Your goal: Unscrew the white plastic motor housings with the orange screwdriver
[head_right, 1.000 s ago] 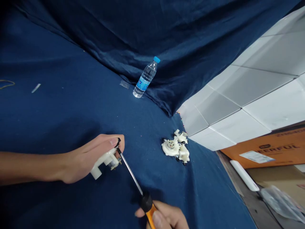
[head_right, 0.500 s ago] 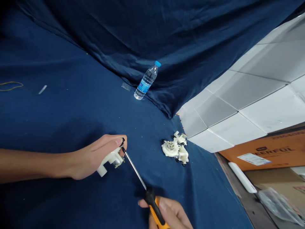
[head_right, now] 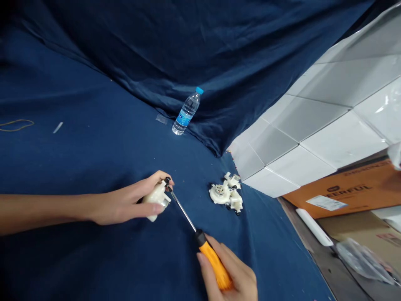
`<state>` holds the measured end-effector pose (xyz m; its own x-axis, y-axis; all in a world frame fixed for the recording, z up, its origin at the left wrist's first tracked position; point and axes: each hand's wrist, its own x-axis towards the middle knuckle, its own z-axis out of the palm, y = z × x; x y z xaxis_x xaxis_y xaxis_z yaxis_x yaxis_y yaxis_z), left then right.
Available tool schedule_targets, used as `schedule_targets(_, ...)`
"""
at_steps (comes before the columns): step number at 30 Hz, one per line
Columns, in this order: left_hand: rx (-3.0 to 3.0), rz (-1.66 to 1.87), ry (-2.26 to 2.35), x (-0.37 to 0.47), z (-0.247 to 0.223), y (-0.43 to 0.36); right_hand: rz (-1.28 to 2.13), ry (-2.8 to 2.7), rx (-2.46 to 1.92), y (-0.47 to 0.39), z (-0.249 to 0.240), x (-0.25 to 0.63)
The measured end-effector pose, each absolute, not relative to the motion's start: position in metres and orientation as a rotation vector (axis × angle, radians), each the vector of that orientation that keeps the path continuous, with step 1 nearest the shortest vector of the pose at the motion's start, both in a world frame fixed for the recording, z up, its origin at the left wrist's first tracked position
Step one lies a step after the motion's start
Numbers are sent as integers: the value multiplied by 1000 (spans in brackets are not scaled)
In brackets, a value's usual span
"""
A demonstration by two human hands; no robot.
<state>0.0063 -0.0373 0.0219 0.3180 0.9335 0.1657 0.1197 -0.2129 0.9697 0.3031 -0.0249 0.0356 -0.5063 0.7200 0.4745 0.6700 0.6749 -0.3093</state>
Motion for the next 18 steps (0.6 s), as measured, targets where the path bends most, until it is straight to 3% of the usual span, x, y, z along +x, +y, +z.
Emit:
schedule_targets(9,2121,765,1035,-11,14,-24,612,-2023,-1411,-18,28,302)
schedule_targets(13,2183,847,1064,-17,19,-21,709,-1842,-1516,-22,36,297)
schedule_targets(18,2527,905,745,-29,19,-14,887,-1703,-1515,-23,40,298)
